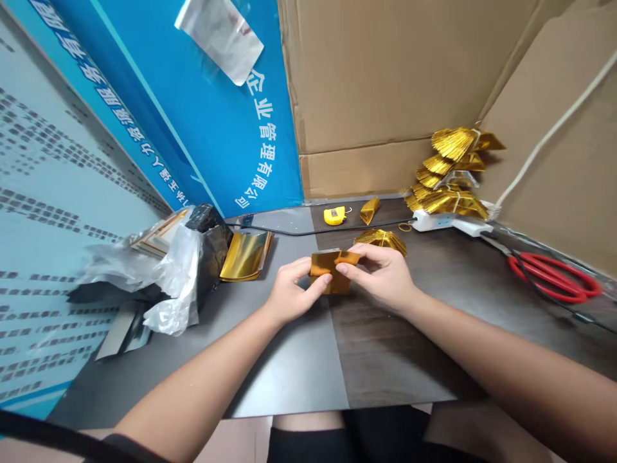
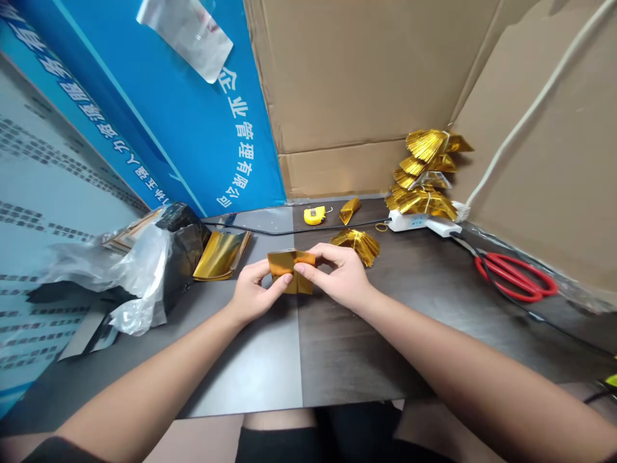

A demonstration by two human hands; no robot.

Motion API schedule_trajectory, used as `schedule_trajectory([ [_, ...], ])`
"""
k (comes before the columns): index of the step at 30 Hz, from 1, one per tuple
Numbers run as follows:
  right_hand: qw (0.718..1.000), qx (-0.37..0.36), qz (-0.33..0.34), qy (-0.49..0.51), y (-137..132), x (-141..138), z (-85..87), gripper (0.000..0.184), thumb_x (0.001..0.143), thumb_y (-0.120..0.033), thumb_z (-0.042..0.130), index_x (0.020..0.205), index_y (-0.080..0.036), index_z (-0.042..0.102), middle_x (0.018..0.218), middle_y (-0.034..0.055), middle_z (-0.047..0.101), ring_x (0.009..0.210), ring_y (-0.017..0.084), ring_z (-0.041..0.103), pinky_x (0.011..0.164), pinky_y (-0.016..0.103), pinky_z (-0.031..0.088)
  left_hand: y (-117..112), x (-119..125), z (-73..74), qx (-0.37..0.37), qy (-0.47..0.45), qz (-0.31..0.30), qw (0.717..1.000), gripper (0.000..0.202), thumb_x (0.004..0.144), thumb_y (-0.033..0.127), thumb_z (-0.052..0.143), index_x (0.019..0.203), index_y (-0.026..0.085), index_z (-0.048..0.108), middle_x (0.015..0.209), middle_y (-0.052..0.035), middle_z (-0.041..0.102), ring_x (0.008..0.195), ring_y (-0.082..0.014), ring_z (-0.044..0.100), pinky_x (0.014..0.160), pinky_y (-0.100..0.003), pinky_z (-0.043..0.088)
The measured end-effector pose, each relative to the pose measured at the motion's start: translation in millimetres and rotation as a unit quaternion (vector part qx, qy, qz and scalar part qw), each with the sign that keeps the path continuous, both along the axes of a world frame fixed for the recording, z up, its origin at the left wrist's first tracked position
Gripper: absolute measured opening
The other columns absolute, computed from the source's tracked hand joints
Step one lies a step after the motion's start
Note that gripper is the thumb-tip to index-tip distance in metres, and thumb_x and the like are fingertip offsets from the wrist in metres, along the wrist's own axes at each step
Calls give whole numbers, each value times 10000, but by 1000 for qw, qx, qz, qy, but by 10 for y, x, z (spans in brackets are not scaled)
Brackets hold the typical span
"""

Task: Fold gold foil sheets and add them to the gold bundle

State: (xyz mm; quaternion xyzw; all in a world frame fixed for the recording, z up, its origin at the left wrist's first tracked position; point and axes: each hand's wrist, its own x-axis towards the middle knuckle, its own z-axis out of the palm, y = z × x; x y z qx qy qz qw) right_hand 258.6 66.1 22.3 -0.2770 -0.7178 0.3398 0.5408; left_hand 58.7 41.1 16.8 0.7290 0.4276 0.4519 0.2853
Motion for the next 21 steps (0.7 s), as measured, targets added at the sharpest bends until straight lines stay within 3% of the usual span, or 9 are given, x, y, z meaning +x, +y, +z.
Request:
schedule_trajectory([
  [5,999,34,0,-21,-18,58,43,217,830,-395,774,804,-187,717,790,52,726,713,175,669,661,301,560,-42,33,-5,0,0,-22,1000,422,869,563,632,946,177,785,1032,-65,798,921,-111,725,895,-212,600],
  [10,997,53,16,-46,-59,83,87,223,855,-347,742,713,-184,688,685,25,686,614,145,610,589,278,519,-76,73,-5,-10,-31,-45,998,389,860,540,661,870,171,784,973,-50,801,875,-98,718,865,-197,595],
  [21,996,76,11,-41,-44,99,96,256,865,-418,756,743,-194,761,694,32,706,614,147,631,576,274,522,-72,81,-32,-31,-30,-78,996,411,860,560,655,925,176,787,1046,-55,794,958,-120,726,964,-226,598],
])
